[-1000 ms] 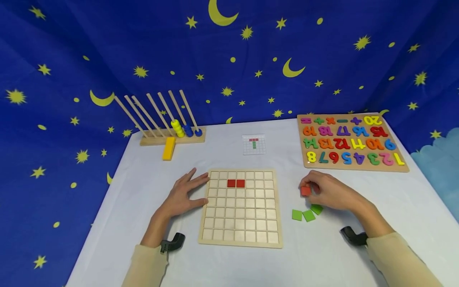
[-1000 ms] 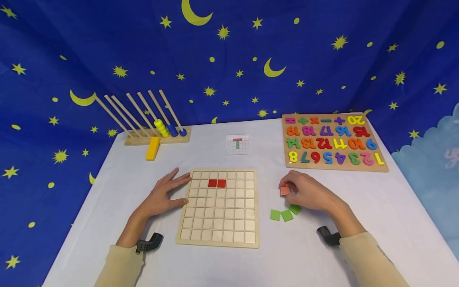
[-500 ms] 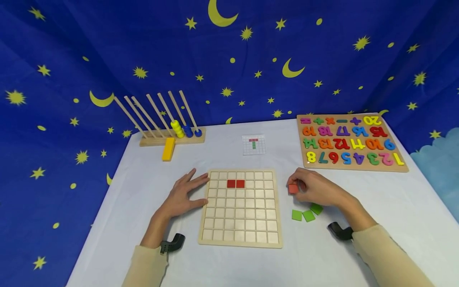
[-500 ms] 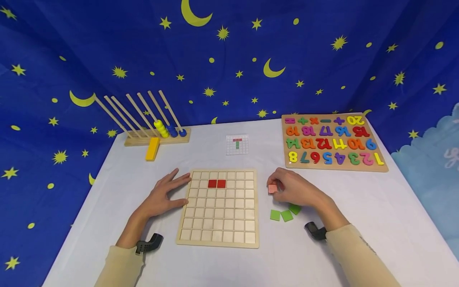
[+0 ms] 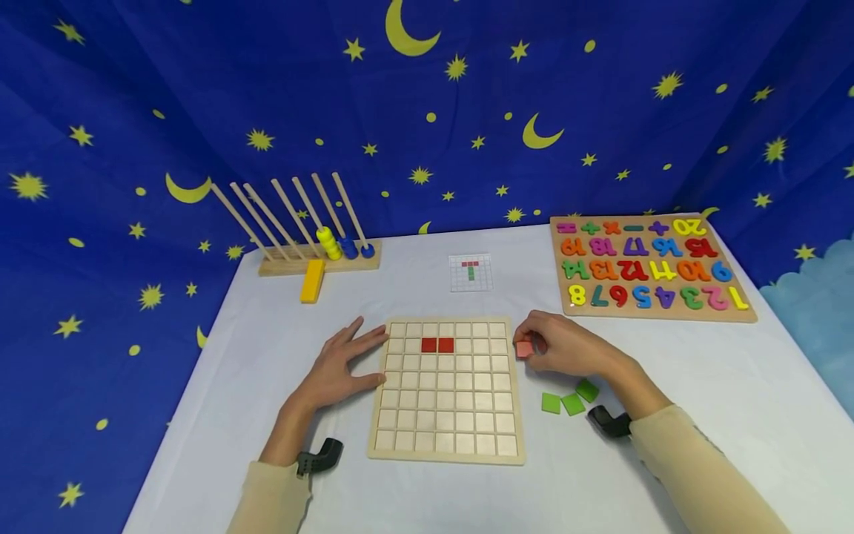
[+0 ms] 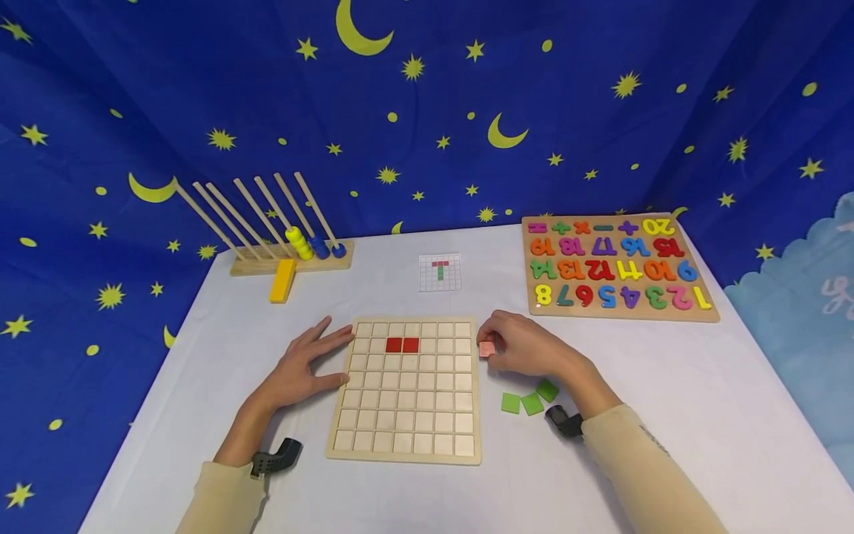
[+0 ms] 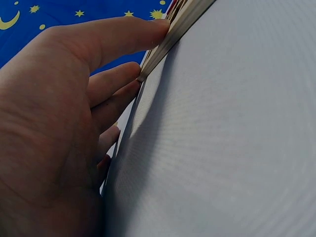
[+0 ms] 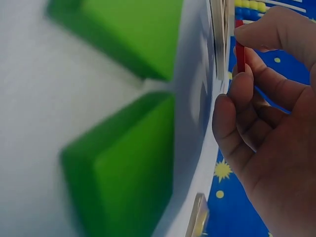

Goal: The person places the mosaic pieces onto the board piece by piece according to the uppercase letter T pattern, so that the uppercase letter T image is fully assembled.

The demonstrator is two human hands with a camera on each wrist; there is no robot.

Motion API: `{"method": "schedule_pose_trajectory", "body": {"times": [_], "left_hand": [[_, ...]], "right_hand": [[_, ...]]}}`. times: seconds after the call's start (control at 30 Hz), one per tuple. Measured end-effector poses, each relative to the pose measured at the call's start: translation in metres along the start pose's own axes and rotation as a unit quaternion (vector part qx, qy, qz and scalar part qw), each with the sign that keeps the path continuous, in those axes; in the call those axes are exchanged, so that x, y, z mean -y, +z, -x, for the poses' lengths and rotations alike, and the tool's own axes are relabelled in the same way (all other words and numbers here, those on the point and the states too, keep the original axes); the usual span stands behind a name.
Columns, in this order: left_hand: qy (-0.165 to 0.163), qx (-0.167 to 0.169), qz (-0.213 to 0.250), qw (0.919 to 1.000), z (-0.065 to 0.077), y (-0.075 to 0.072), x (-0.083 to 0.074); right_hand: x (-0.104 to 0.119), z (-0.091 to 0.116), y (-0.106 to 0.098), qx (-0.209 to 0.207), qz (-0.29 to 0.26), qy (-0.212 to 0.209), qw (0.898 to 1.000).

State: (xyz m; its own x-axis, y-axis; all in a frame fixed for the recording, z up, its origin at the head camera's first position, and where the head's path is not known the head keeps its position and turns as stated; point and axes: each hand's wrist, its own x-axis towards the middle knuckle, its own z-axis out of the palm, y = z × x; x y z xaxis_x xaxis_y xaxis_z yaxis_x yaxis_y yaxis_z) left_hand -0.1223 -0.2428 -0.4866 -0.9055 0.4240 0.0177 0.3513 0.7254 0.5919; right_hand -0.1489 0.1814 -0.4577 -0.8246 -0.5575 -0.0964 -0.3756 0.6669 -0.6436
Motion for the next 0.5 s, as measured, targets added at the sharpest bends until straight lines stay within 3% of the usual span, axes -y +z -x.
{"method": "schedule_pose_trajectory", "body": {"times": [0.5], "left_hand": [[0.013, -0.009, 0.004, 0.9999, 0.000, 0.001, -0.001]], "right_hand": [[0.011, -0.012, 0.006, -0.001, -0.005, -0.029, 1.000]]}}
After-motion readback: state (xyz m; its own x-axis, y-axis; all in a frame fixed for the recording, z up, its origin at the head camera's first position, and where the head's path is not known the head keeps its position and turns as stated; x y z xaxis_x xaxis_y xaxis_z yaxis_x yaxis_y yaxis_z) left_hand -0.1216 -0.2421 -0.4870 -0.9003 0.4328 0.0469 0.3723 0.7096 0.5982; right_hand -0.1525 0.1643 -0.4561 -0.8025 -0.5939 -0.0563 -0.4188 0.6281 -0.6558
